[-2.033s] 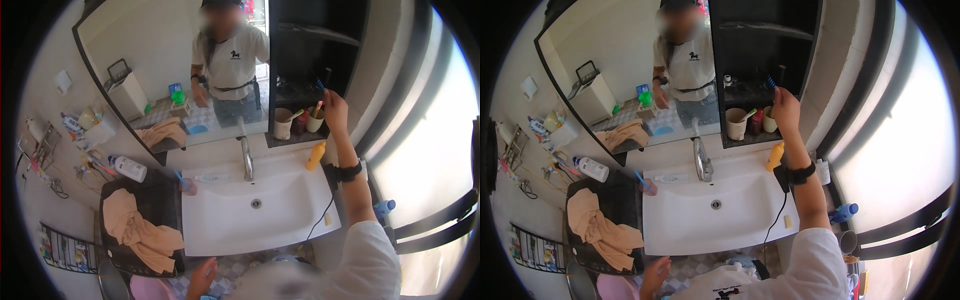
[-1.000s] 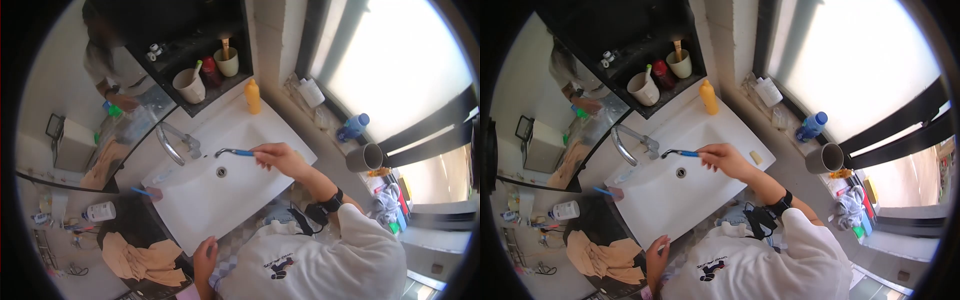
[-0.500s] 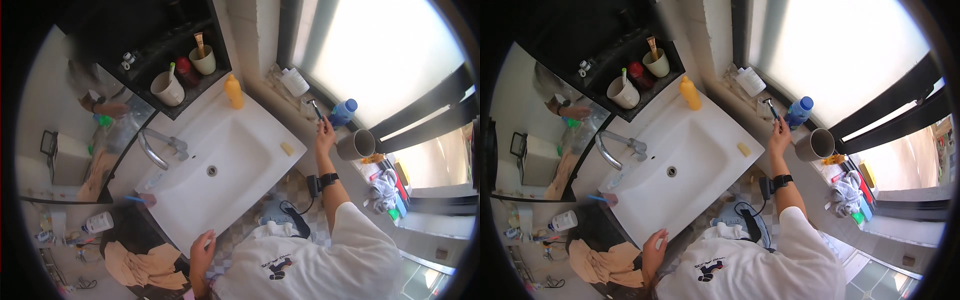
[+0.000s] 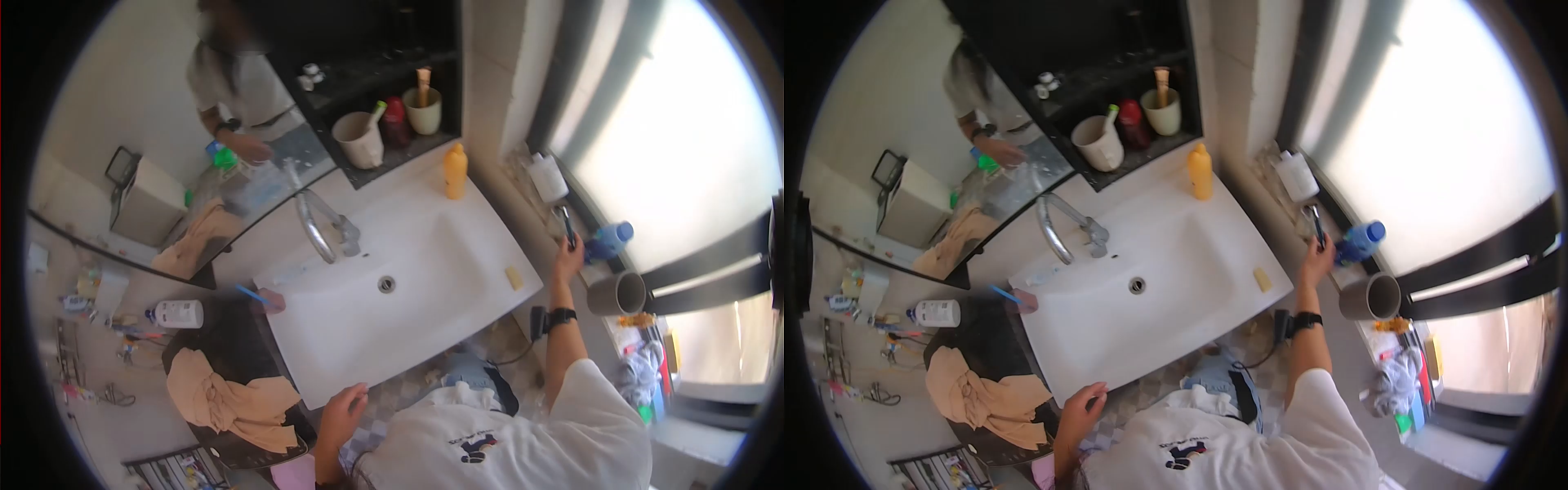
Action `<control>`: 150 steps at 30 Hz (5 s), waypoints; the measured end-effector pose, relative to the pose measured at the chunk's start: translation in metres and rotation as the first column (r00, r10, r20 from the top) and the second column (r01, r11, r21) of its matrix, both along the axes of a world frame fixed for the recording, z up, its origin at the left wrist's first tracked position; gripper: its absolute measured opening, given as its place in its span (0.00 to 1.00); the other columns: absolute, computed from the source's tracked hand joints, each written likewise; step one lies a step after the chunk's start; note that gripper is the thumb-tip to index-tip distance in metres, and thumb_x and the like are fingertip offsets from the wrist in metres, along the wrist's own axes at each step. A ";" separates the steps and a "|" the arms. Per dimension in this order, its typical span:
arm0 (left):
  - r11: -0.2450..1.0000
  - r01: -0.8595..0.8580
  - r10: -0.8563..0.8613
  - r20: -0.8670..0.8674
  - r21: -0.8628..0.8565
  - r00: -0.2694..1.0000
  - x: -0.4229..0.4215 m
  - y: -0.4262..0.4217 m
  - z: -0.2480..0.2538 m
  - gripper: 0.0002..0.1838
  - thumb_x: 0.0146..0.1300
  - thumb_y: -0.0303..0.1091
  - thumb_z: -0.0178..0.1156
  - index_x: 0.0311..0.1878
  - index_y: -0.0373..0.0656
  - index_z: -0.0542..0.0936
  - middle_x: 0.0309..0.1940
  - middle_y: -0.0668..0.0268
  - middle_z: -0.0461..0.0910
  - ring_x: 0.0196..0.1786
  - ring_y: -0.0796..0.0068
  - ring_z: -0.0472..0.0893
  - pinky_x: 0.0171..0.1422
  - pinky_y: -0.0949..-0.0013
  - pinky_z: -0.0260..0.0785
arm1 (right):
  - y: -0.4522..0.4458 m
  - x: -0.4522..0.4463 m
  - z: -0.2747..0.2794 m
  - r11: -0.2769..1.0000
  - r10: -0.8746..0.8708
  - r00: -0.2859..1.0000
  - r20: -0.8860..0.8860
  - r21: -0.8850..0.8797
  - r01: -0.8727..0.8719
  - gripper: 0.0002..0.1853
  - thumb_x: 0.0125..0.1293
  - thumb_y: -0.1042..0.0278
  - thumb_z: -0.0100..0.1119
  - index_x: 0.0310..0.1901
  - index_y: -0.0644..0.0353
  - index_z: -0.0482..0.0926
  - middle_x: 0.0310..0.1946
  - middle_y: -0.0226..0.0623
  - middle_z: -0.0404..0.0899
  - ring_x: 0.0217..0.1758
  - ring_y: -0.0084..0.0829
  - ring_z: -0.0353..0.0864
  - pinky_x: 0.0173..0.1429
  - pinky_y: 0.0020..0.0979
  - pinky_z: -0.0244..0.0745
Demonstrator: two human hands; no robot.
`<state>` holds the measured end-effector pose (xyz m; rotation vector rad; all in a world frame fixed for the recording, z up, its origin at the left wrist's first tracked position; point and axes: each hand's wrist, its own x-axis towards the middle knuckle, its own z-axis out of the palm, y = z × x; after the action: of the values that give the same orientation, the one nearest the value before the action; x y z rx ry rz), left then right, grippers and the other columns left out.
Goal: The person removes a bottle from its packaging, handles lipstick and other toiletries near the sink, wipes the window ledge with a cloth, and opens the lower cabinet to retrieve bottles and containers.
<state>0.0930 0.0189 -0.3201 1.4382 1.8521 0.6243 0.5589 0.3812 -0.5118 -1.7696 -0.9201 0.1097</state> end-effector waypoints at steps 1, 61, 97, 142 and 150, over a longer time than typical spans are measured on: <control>0.999 -0.029 0.029 -0.011 0.020 1.000 -0.001 0.002 0.002 0.15 0.67 0.31 0.62 0.55 0.39 0.80 0.46 0.56 0.86 0.49 0.57 0.85 0.55 0.61 0.75 | -0.001 -0.004 0.009 0.997 0.008 0.999 0.049 -0.071 -0.004 0.19 0.66 0.66 0.66 0.56 0.64 0.79 0.46 0.44 0.80 0.43 0.37 0.82 0.49 0.35 0.77; 0.959 -0.188 0.168 0.110 0.212 0.980 -0.001 0.026 0.055 0.16 0.70 0.30 0.61 0.60 0.39 0.79 0.52 0.56 0.85 0.54 0.63 0.85 0.62 0.66 0.73 | 0.007 -0.337 0.404 -0.222 0.674 -0.592 -0.441 0.643 -0.733 0.17 0.76 0.71 0.54 0.63 0.63 0.68 0.50 0.43 0.82 0.58 0.40 0.84 0.63 0.35 0.79; 0.588 -0.415 0.389 0.207 0.695 0.898 0.053 0.057 0.125 0.17 0.61 0.25 0.70 0.53 0.35 0.79 0.34 0.61 0.84 0.34 0.72 0.86 0.35 0.72 0.78 | -0.185 -0.335 0.329 -0.107 0.713 -0.486 -0.506 0.606 -0.788 0.20 0.75 0.73 0.55 0.64 0.62 0.63 0.46 0.51 0.82 0.56 0.47 0.85 0.55 0.40 0.84; 0.740 -0.469 0.115 0.596 0.482 0.795 0.066 0.030 0.135 0.19 0.69 0.21 0.61 0.62 0.28 0.74 0.39 0.59 0.84 0.39 0.74 0.87 0.44 0.72 0.82 | -0.212 -0.302 0.329 -0.130 0.886 -0.404 -0.228 0.714 -0.688 0.15 0.70 0.83 0.59 0.50 0.60 0.65 0.43 0.54 0.84 0.43 0.41 0.88 0.51 0.39 0.85; 0.781 -0.488 0.106 0.688 0.389 0.718 0.063 0.022 0.137 0.16 0.70 0.21 0.60 0.59 0.25 0.73 0.42 0.56 0.84 0.42 0.70 0.87 0.48 0.69 0.84 | -0.214 -0.300 0.334 -0.198 0.855 -0.454 -0.253 0.649 -0.735 0.15 0.71 0.82 0.57 0.53 0.61 0.64 0.47 0.57 0.82 0.52 0.45 0.86 0.56 0.40 0.82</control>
<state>0.1560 0.0408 -0.1828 1.0051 1.3945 1.7127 0.2591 0.1676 -0.1780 -0.0628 -1.4323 1.6888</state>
